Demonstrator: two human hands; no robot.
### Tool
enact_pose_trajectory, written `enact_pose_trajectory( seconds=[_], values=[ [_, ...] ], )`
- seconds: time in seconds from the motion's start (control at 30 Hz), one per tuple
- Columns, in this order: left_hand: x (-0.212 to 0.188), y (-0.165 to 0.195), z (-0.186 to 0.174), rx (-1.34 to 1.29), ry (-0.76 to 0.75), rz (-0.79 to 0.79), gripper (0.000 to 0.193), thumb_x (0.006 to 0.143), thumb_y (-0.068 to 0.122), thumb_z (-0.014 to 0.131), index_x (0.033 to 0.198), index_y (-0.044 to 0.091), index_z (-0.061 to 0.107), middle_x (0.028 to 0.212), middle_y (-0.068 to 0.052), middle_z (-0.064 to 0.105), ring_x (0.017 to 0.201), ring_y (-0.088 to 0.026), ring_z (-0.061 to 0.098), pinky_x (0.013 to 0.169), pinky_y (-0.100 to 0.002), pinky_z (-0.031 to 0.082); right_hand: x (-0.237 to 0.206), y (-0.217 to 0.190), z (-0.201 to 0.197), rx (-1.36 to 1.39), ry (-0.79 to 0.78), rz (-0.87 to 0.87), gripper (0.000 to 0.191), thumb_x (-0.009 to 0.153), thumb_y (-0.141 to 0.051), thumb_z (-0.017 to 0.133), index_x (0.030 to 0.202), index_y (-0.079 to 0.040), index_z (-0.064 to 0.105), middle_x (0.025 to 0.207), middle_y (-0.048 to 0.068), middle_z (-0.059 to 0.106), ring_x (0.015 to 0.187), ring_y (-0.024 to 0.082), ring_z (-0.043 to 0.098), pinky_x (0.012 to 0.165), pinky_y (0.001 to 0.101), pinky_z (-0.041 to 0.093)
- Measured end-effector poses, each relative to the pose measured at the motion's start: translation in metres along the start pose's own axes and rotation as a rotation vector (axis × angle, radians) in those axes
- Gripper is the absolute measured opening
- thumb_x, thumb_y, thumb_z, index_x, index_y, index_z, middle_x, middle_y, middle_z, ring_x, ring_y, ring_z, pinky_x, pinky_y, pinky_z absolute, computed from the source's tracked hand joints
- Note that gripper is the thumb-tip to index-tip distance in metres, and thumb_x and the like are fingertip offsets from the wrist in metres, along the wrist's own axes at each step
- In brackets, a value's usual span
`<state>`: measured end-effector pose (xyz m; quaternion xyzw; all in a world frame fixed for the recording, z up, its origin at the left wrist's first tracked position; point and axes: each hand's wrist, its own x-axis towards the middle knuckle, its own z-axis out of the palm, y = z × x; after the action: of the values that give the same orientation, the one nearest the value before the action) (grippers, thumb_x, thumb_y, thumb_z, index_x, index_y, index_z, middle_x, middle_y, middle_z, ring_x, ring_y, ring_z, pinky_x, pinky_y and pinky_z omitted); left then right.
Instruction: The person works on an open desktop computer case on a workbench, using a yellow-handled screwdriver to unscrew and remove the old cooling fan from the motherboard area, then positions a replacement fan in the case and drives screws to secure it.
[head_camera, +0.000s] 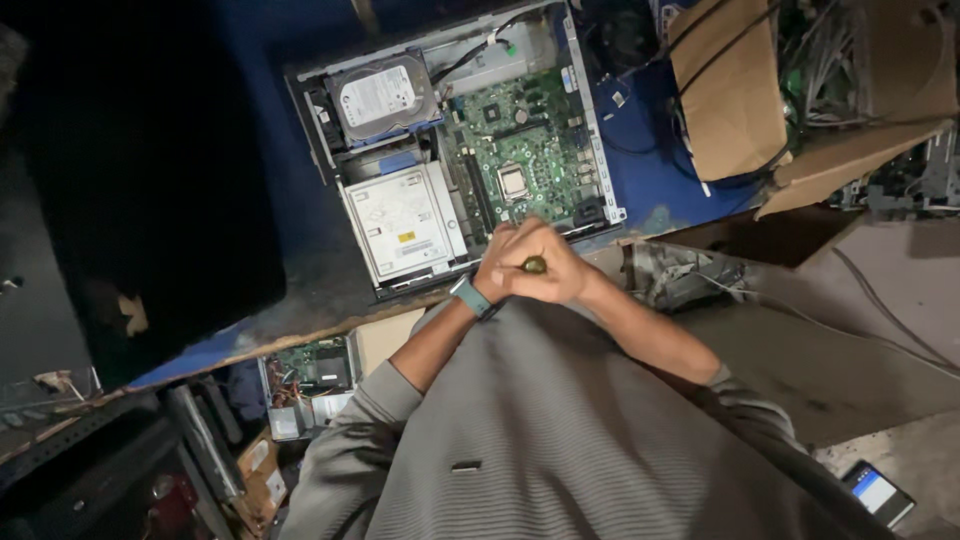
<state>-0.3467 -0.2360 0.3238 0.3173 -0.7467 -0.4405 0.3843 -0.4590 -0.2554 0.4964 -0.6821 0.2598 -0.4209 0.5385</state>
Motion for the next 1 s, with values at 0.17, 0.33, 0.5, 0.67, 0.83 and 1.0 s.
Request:
enact_pose_trajectory(
  seconds=[0.17,0.33,0.5,0.67,0.83,1.0],
  values=[
    [0.0,0.002,0.013,-0.05,0.116,-0.012,0.024,0.082,0.024,0.068,0.096,0.005,0.062,0.095,-0.017,0.063,0.086,-0.037,0.063,0.077,-0.045,0.045,-0.004,0.005,-0.02,0.05,-0.246,0.17,0.031,0.083,-0.001,0.067,0.055,0.002,0.052,0.051,0.01,0.046,0.045,0.019,0.046,0.05,0.0383,0.035],
    [0.002,-0.005,0.042,-0.018,0.275,-0.139,0.016,0.084,0.015,0.072,0.091,0.003,0.063,0.09,-0.015,0.066,0.083,-0.033,0.064,0.074,-0.043,0.05,-0.012,0.015,-0.038,-0.021,-0.126,0.111,0.029,0.088,-0.007,0.067,0.066,0.005,0.052,0.065,0.015,0.054,0.054,0.022,0.055,0.058,0.0346,0.043],
    [0.006,0.018,0.053,-0.124,0.394,-0.245,0.021,0.085,0.014,0.074,0.098,0.0,0.065,0.091,-0.014,0.066,0.082,-0.028,0.064,0.07,-0.038,0.055,-0.018,0.013,-0.05,0.042,-0.258,0.07,0.017,0.085,-0.012,0.065,0.079,0.003,0.068,0.067,0.012,0.063,0.059,0.017,0.061,0.058,0.0317,0.047],
    [0.029,0.058,0.037,-0.05,0.315,-0.114,0.038,0.091,0.016,0.073,0.122,0.0,0.06,0.119,-0.015,0.064,0.114,-0.026,0.061,0.096,-0.039,0.05,-0.015,-0.008,-0.096,0.067,-0.237,0.117,0.016,0.086,-0.011,0.066,0.081,0.003,0.071,0.062,0.009,0.059,0.055,0.015,0.052,0.054,0.0319,0.038],
    [0.021,0.062,0.034,-0.15,0.428,-0.317,0.046,0.098,0.017,0.071,0.138,0.003,0.056,0.135,-0.012,0.06,0.125,-0.019,0.058,0.105,-0.035,0.05,-0.01,-0.044,-0.185,0.642,-0.061,0.089,0.014,0.09,-0.002,0.058,0.079,0.006,0.056,0.051,0.003,0.042,0.042,0.012,0.031,0.043,0.0342,0.024],
    [0.0,0.035,0.051,-0.531,0.676,-0.518,0.03,0.104,0.016,0.066,0.131,0.004,0.061,0.125,-0.006,0.069,0.117,-0.015,0.065,0.101,-0.029,0.052,-0.006,-0.055,-0.229,0.43,-0.066,-0.088,0.024,0.089,-0.002,0.048,0.067,-0.012,0.052,0.048,0.0,0.036,0.037,0.009,0.027,0.04,0.0322,0.02]
  ],
)
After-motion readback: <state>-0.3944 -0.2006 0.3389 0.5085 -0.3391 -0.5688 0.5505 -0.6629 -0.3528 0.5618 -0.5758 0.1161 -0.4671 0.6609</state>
